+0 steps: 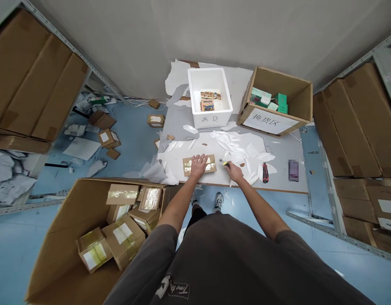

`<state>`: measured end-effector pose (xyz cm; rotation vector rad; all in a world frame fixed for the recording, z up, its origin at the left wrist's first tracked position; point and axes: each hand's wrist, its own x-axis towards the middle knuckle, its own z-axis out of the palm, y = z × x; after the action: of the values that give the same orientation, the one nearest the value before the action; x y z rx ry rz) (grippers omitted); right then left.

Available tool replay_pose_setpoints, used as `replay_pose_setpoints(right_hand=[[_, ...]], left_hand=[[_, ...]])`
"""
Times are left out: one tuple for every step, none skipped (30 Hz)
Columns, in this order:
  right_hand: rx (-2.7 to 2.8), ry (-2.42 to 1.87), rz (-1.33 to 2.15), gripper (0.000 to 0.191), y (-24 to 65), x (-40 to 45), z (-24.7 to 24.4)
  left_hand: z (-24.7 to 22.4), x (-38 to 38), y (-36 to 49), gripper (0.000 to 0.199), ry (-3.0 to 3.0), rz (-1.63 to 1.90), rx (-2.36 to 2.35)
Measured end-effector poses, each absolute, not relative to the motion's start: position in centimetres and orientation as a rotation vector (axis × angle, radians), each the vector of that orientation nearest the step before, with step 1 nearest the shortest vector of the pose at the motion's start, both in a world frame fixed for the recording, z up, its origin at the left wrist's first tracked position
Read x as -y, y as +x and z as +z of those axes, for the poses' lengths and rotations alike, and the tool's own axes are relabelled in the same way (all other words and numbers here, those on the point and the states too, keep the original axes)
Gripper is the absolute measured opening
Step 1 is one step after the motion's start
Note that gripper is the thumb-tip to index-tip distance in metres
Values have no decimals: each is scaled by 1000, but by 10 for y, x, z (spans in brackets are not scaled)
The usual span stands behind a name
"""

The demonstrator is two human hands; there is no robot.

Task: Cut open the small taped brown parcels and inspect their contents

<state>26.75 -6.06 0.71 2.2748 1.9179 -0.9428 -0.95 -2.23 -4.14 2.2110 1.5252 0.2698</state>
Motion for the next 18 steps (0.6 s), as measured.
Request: replay_pose_setpoints(right_hand=[[-1763, 2402, -897, 44, 278, 66, 6], [-1691, 2477, -858, 44, 289, 70, 6], [-1704, 2492, -843, 44, 299, 74, 6], [-1739, 2467, -842, 43, 306, 76, 7], [-1796, 2423, -850, 42, 309, 76, 8], [-1859, 2361, -875, 42, 309, 77, 9], [-1917, 2293, -909, 41, 305, 76, 11], [-1978, 2220, -951, 41, 299, 75, 13], [-2038, 2143, -996, 41, 290, 74, 15], [-2090, 2070, -1036, 40, 280, 72, 17], [-2129, 2010, -1064, 40, 271, 71, 19], [-2157, 1968, -1077, 41, 262, 70, 21], [-2172, 1945, -1080, 41, 254, 68, 23], [-2180, 1934, -1076, 41, 247, 67, 24], [-2183, 1933, -1069, 41, 240, 65, 25], [-2182, 1939, -1062, 41, 234, 63, 24], [-2178, 1950, -1055, 41, 229, 61, 23], [-2174, 1965, -1047, 41, 224, 60, 21]], left_hand=[[-41, 25, -10, 51, 2204, 275, -1520], [-41, 28, -10, 51, 2197, 279, -1513], [-40, 30, -10, 51, 2192, 282, -1504], [-40, 31, -10, 51, 2186, 284, -1502], [-39, 31, -10, 51, 2183, 283, -1503], [-38, 30, -10, 50, 2181, 279, -1505], [-38, 28, -9, 50, 2183, 275, -1505], [-38, 25, -9, 49, 2185, 275, -1507], [-38, 23, -9, 49, 2188, 277, -1508], [-38, 20, -9, 49, 2190, 278, -1510], [-39, 18, -8, 49, 2193, 279, -1512], [-39, 17, -8, 50, 2197, 280, -1516], [-40, 16, -8, 50, 2200, 280, -1521], [-40, 16, -8, 51, 2202, 277, -1524], [-40, 16, -8, 51, 2204, 271, -1525], [-39, 16, -7, 51, 2205, 265, -1524], [-39, 16, -7, 51, 2206, 259, -1523], [-38, 16, -7, 51, 2206, 255, -1525]])
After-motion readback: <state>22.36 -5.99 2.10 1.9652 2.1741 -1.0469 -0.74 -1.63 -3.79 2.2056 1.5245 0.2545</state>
